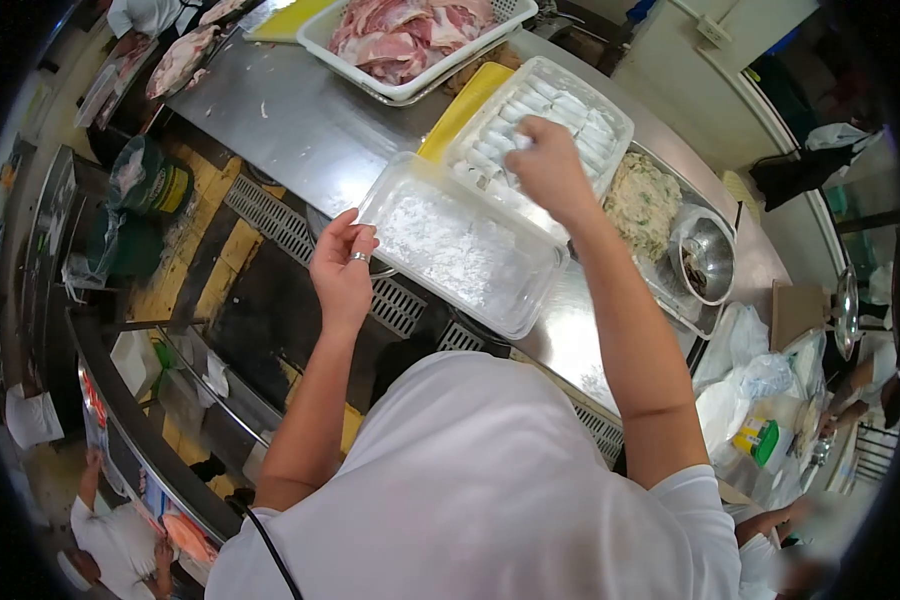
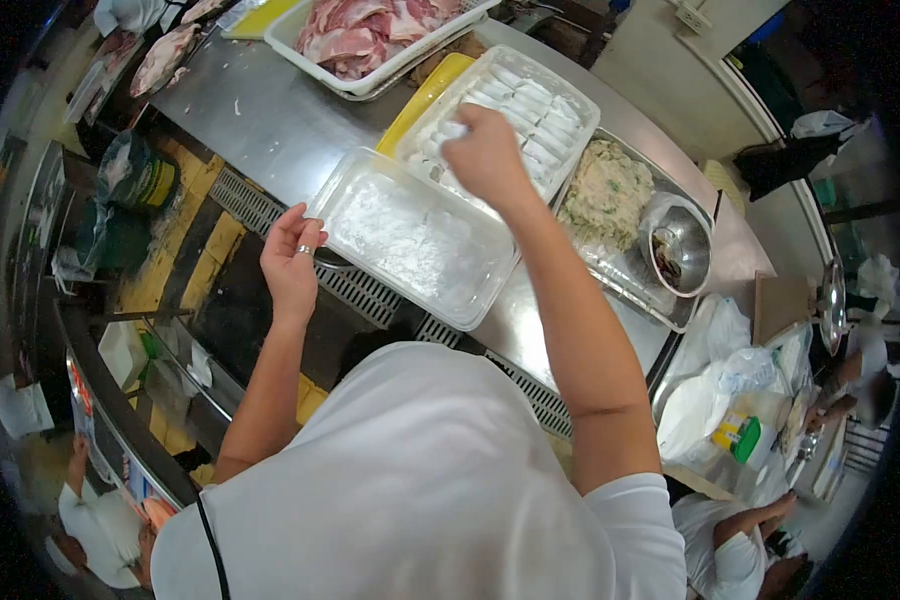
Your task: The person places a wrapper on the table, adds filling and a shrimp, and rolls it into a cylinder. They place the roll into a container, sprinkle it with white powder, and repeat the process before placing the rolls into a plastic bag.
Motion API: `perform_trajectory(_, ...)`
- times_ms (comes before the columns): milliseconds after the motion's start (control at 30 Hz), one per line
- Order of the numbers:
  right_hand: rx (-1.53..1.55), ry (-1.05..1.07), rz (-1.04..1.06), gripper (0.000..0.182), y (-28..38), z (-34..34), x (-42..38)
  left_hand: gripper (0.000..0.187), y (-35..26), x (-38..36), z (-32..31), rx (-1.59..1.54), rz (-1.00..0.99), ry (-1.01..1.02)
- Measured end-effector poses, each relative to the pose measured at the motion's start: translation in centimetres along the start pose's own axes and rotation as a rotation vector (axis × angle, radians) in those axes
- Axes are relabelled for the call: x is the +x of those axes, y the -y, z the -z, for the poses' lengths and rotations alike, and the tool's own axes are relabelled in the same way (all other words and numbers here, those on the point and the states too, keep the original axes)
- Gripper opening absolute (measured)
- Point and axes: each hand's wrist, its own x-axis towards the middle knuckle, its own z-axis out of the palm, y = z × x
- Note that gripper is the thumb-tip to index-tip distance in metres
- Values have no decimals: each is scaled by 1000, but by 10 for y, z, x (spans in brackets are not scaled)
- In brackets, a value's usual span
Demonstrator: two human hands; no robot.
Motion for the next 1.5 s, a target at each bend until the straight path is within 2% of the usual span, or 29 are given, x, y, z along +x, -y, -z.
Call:
perform_trajectory(67, -124, -6, 198, 33, 1, -36, 11, 33, -1, 0, -2, -22, -11, 9)
perform_trajectory(167, -231, -51, 138, 32, -3, -63, 22, 33, -11, -4, -6, -23, -57, 23)
perform_trajectory(267, -118, -118, 108, 33, 26, -43, -3, 33, -10, -6, -3, -24, -59, -4)
perform_trajectory(367, -180, -147, 190, 19, 14, -35, -28, 33, -3, -12, 6, -14, -20, -28)
perform_trajectory(467, -247, 230, 163, 25, -47, -47, -57, 32, 4, -15, 11, -24, -13, -43)
perform_trajectory(567, -124, 191, -10, 23, -8, -33, -70, 32, 5, -15, 9, -24, -24, -35)
perform_trajectory(667, 2, 82, 78, 24, 23, -32, -73, 32, 1, -18, 6, -14, -4, -33)
perform_trajectory(800, -34, 303, 159, 25, -15, -86, -43, 32, -6, -20, -5, -12, -46, 5)
perform_trajectory(900, 52, 75, 144, 26, 38, -84, -31, 32, -12, -21, -4, -27, -79, -1)
perform_trajectory(1033, -20, 208, 366, 20, 22, -101, -10, 31, -13, -28, -1, -4, -57, -43)
perform_trajectory(1067, -96, 159, 358, 18, 11, -100, -4, 31, -14, -31, 1, -5, -70, -52)
perform_trajectory(1133, -252, 60, 345, 14, 29, -76, -5, 31, -14, -33, 6, -16, -80, -72)
perform_trajectory(1167, -255, -66, 363, 11, 42, -62, -9, 31, -11, -35, 12, -23, -71, -86)
perform_trajectory(1267, -236, -142, 309, 21, 68, -25, -35, 31, -6, -42, 18, -40, -42, -125)
perform_trajectory(1300, -266, 49, 230, 29, 51, -28, -32, 31, -6, -44, 18, -24, -30, -135)
perform_trajectory(1367, -305, 233, 287, 38, 0, -35, -37, 31, -7, -51, 19, 2, -16, -140)
perform_trajectory(1400, -328, 319, 311, 42, -5, -27, -41, 31, -8, -52, 17, 4, -17, -137)
perform_trajectory(1433, -307, 282, 247, 53, -9, -12, -36, 31, -8, -52, 13, 3, -16, -137)
perform_trajectory(1467, -169, 218, 155, 50, -13, 5, -29, 31, -8, -54, 10, -6, -3, -131)
perform_trajectory(1500, -174, 98, 112, 48, -19, 22, -21, 31, -8, -57, 9, -11, 10, -126)
